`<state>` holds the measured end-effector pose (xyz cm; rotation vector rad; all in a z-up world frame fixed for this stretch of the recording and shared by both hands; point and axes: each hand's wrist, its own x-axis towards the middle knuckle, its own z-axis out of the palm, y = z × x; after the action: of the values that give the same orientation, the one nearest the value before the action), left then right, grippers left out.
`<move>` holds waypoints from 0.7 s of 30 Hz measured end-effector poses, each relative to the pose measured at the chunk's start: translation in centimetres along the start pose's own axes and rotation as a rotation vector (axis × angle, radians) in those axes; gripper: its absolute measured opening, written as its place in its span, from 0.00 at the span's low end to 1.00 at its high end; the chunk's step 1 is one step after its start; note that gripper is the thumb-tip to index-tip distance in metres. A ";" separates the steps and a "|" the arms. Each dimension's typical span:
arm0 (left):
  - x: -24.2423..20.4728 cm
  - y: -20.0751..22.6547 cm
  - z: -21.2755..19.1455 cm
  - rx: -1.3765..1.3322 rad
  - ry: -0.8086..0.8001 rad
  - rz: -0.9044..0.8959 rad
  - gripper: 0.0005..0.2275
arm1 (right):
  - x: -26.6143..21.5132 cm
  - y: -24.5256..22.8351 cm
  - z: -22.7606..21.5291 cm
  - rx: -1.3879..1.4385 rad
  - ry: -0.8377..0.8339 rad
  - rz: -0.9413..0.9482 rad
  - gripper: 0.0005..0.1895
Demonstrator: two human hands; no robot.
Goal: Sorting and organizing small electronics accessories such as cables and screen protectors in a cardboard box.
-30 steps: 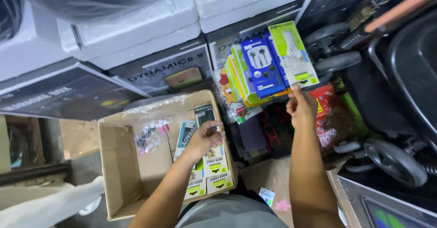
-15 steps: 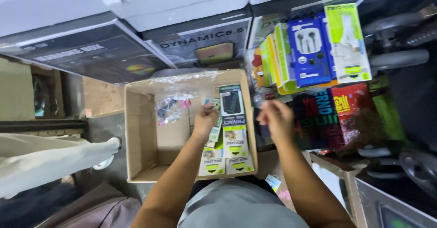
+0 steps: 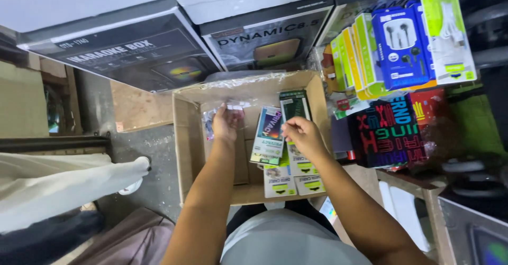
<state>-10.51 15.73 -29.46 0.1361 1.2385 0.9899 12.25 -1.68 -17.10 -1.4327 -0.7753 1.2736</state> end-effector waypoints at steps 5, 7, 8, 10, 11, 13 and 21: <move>2.2 -0.6 -2.2 -0.006 -0.130 -0.055 0.11 | -0.1 2.4 1.7 -0.003 0.044 0.018 0.07; 2.2 -0.8 -3.0 -0.016 -0.202 -0.077 0.11 | -0.5 2.5 2.8 0.011 0.061 0.023 0.07; 1.4 -0.4 -2.8 -0.025 -0.187 -0.118 0.10 | -0.6 2.3 3.3 -0.022 0.057 0.007 0.07; -0.6 0.5 -2.1 -0.034 -0.177 -0.161 0.09 | -0.8 2.0 4.3 -0.057 0.057 -0.012 0.06; -1.8 1.0 -1.8 -0.026 -0.191 -0.161 0.10 | -0.8 2.0 4.8 -0.084 0.063 0.002 0.06; -3.5 1.2 -2.0 -0.018 -0.202 -0.163 0.11 | -1.1 2.0 6.0 -0.111 0.068 0.020 0.06; -9.5 0.9 -2.3 0.038 -0.383 -0.099 0.10 | -2.9 -2.7 10.9 -0.691 0.350 -0.640 0.08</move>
<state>-12.79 8.76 -22.91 0.2782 0.9039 0.8089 1.55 -0.67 -12.78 -1.6711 -1.3606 0.2467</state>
